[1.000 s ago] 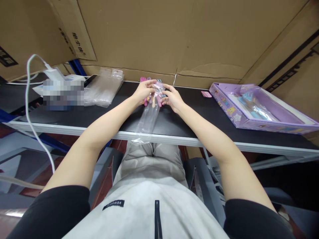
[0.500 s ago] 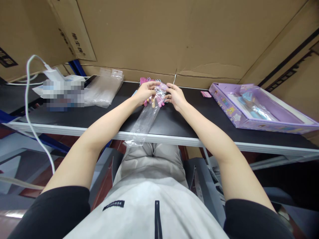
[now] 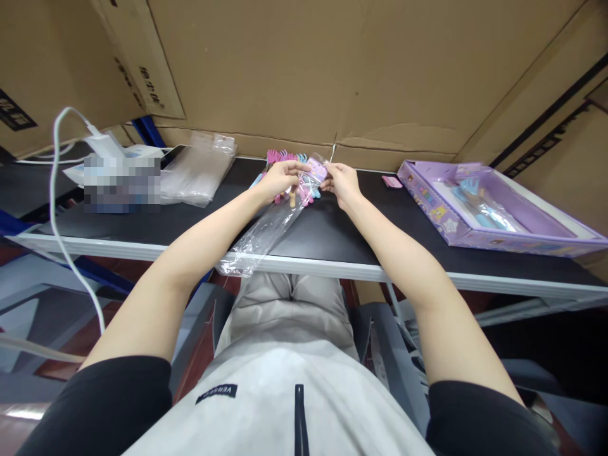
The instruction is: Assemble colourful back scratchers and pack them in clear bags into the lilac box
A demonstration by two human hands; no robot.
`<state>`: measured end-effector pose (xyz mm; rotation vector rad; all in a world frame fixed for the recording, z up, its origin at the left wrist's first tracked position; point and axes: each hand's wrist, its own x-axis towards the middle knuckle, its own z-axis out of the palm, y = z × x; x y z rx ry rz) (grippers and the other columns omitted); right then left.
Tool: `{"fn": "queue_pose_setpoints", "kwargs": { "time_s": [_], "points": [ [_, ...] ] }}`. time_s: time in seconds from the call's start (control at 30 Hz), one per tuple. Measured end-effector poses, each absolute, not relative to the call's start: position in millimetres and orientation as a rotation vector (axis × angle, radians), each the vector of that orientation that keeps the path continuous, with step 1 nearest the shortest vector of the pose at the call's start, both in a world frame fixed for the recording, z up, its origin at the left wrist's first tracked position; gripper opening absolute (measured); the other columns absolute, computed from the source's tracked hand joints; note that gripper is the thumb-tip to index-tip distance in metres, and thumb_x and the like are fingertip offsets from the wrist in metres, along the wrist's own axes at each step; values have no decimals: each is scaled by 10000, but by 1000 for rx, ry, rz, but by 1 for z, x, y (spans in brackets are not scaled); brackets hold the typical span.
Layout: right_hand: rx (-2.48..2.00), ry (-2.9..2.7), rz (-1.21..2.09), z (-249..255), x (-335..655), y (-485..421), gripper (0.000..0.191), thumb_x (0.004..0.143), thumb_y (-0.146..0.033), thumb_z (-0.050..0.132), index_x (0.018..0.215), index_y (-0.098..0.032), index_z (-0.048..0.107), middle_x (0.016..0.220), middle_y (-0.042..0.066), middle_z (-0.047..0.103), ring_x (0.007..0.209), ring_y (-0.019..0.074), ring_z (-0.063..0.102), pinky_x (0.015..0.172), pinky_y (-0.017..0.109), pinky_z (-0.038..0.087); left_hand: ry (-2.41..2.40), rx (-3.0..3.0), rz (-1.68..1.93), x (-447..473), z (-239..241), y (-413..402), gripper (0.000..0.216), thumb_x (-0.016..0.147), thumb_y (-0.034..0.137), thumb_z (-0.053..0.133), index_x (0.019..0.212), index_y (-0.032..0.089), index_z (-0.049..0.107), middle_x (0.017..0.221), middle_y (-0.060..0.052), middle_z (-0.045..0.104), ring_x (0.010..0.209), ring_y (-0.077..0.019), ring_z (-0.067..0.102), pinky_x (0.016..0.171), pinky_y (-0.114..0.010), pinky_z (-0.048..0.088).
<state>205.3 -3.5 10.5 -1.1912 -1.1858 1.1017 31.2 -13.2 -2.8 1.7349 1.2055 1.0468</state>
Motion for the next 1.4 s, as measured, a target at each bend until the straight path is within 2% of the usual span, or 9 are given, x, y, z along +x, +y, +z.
{"fn": "queue_pose_setpoints", "kwargs": {
  "time_s": [0.13,0.27,0.43,0.53,0.67,0.87,1.03,1.27,1.4],
  "points": [
    [-1209,-1185,1054,8,207,1,190,1064,-190,532,878,-215,503,668,-54,554,450,53,540,447,146,418,1198,1721,1032,33,2,-19,654,799,89,579,1448,140,645,1267,-145,769,768,-201,796,636,-302,651],
    [-1271,-1189,920,3,210,9,222,989,-152,616,931,-252,427,690,-71,553,486,83,602,430,155,384,1193,1719,1027,32,2,-17,714,790,48,564,1493,158,628,1292,-129,768,842,-211,802,667,-294,656],
    [-1226,-1228,895,-3,214,16,264,986,-225,661,877,-248,422,753,-47,603,494,79,598,408,165,374,1107,1670,1034,32,2,-19,698,786,7,566,1469,124,654,1293,-144,765,666,-134,740,554,-228,583],
    [-1157,-1246,902,-7,218,23,351,948,-369,762,859,-244,446,811,-27,648,531,91,615,416,178,421,1027,1635,1018,33,3,-22,659,783,-8,586,1428,91,677,1256,-159,773,556,-83,674,487,-187,518],
    [-1073,-1296,922,-12,224,30,501,814,-556,882,871,-248,490,869,-3,666,673,137,687,499,219,545,1044,1569,1080,34,1,-19,650,778,-22,587,1414,76,680,1305,-183,755,573,-91,691,483,-182,505],
    [-999,-1410,943,-13,225,30,562,671,-358,959,1076,-269,580,1157,26,702,963,186,716,748,312,664,1058,1522,1125,31,-2,-11,728,751,-19,603,1463,126,660,1280,-164,767,574,-89,677,446,-164,451],
    [-980,-1351,817,-14,226,33,375,760,-270,846,1024,-261,580,1077,11,665,1055,194,688,899,357,653,1046,1524,1126,31,-5,-8,765,725,-9,597,1473,138,657,1258,-147,775,545,-71,635,425,-156,413],
    [-986,-1542,508,-15,239,44,104,838,-206,730,863,-228,632,1024,40,623,1144,215,642,1123,439,535,1020,1518,1112,29,-5,-7,784,722,-3,586,1487,149,652,1030,-111,792,497,-87,605,390,-160,344],
    [-1000,-1648,383,-14,242,48,88,869,-172,638,806,-218,678,1048,65,662,1157,228,642,1154,446,499,983,1508,1124,29,-3,-8,766,721,-8,599,1468,150,655,1155,-124,786,530,-86,641,392,-155,353]
  ]
}}
